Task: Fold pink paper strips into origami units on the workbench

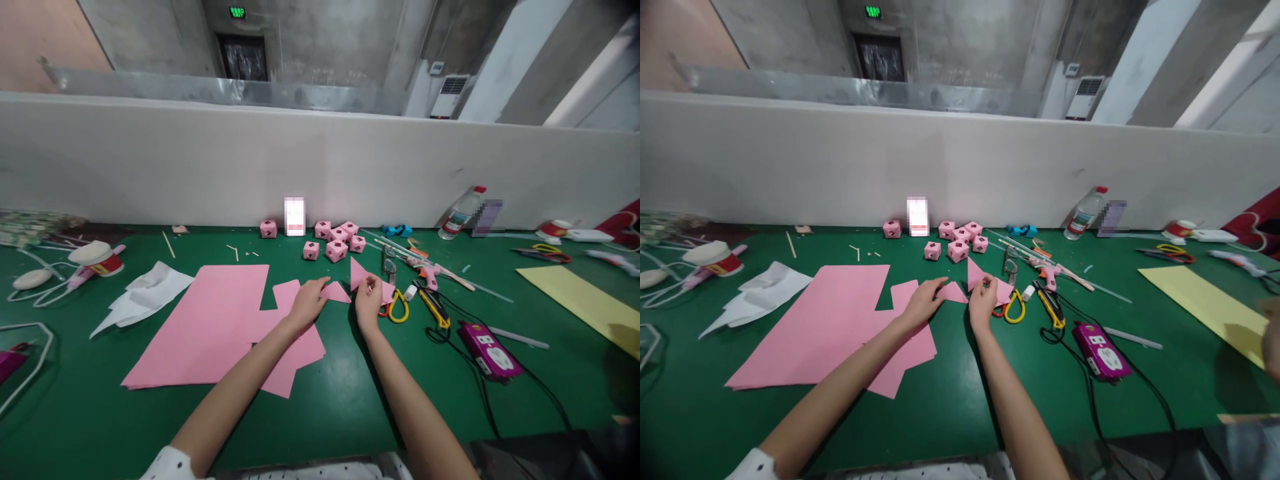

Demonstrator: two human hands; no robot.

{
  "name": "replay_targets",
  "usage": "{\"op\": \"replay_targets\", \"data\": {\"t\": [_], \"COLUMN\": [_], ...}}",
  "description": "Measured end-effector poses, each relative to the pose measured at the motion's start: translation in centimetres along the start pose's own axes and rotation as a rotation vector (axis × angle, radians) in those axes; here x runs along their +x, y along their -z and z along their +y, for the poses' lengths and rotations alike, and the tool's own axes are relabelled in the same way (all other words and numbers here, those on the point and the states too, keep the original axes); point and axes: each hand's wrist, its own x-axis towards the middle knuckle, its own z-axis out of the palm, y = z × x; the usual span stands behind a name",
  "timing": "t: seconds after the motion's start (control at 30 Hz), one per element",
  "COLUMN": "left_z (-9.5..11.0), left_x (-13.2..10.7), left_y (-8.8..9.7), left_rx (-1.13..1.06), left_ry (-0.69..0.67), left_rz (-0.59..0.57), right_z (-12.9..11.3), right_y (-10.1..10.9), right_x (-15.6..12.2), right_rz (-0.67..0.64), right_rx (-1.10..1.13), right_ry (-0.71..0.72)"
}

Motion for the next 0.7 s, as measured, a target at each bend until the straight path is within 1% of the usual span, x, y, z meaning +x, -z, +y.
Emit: {"op": "replay_targets", "data": {"t": [0.07,0.17,0.33,0.43,0.57,0.63,0.7], "left_z": [-0.2,-0.4,-0.6,-0.5,-0.5,-0.5,-0.4], "left_x": [-0.4,-1.3,-2.2,-2.3,-2.4,-2.5,-2.5], "left_y": [0.1,0.7,1.3,1.2,1.1,1.0,0.9], "left_rx": [0.029,0.038,-0.038,0.000,0.041,0.015,-0.016], "left_ry": [-0.015,-0.046,-0.001,-0.031,-0.045,-0.045,-0.052], "left_rz": [0.036,0.058,0.101,0.100,0.110,0.117,0.130], "right_z": [-0.2,-0.7,-1.1,-1.2,-1.2,-1.1,-0.9], "right_y": [-0.4,-0.6,0.8,1.5,1.7,1.7,1.7], "right_x": [0.1,0.4,-0.1,-0.6,-0.7,-0.5,-0.4], "right_rz": [0.007,-0.062,-0.214,-0.266,-0.336,-0.400,-0.449], "right_rx": [-0.015,-0.034,-0.102,-0.127,-0.225,-0.270,-0.320], "right_ry": [-0.006,0.031,0.236,0.341,0.511,0.594,0.642]}}
